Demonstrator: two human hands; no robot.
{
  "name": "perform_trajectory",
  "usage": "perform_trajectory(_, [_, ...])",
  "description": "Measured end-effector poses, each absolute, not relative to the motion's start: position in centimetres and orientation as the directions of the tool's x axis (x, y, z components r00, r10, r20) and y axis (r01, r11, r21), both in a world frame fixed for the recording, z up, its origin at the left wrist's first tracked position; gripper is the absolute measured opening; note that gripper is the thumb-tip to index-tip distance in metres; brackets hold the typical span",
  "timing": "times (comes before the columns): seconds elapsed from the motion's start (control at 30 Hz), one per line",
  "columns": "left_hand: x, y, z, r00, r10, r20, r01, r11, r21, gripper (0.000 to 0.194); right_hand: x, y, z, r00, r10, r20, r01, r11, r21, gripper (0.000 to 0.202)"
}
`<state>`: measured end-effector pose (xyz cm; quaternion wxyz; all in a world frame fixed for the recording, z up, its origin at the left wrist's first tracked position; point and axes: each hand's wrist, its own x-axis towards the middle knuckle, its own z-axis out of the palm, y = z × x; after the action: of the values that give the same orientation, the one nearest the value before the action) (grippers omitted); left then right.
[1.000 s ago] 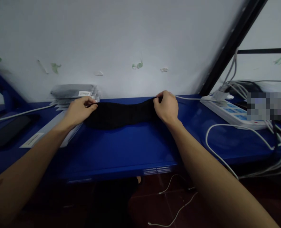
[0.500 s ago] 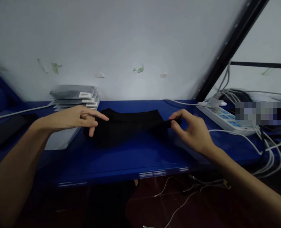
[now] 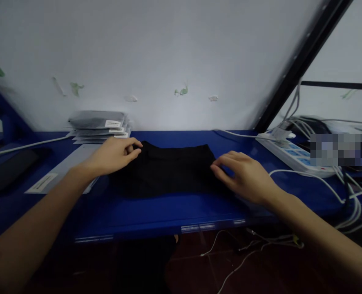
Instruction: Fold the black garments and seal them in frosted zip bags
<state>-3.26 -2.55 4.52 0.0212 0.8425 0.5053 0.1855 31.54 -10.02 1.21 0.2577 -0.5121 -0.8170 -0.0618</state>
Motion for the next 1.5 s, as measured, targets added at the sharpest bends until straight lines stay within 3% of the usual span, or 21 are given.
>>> perform_trajectory(0.23, [-2.7,-1.9,2.7,0.517,0.809,0.281,0.835,-0.548,0.042,0.033,28.8,-2.5,0.8,-0.260,0.833,0.488,0.933,0.347,-0.095,0.024])
perform_trajectory(0.33, [-2.9,-1.7,2.3,0.493,0.838,0.234,0.859,-0.512,0.022,0.034,29.1,0.1,-0.7,-0.200,0.863,0.464,0.944,0.296,-0.143,0.024])
perform_trajectory(0.5, [-2.8,-1.7,2.4,0.485,0.851,0.204,0.868,-0.497,0.013,0.035,30.0,1.3,-2.6,-0.238,0.844,0.481,0.906,0.372,-0.204,0.023])
perform_trajectory(0.8, [-1.8,-2.5,2.5,0.531,0.817,0.224,0.841,-0.540,-0.022,0.038,29.7,-0.4,-1.9,-0.240,0.854,0.461,0.849,0.415,-0.327,0.020])
perform_trajectory(1.03, [-2.0,-2.0,2.3,0.536,0.820,0.200,0.842,-0.536,-0.061,0.035,30.1,-0.7,-1.5,-0.392,0.824,0.410,0.813,0.519,-0.265,0.022])
perform_trajectory(1.5, [-1.9,-2.3,2.6,0.482,0.848,0.222,0.876,-0.476,-0.083,0.030,30.3,-0.4,-1.5,-0.380,0.828,0.411,0.858,0.482,-0.177,0.024])
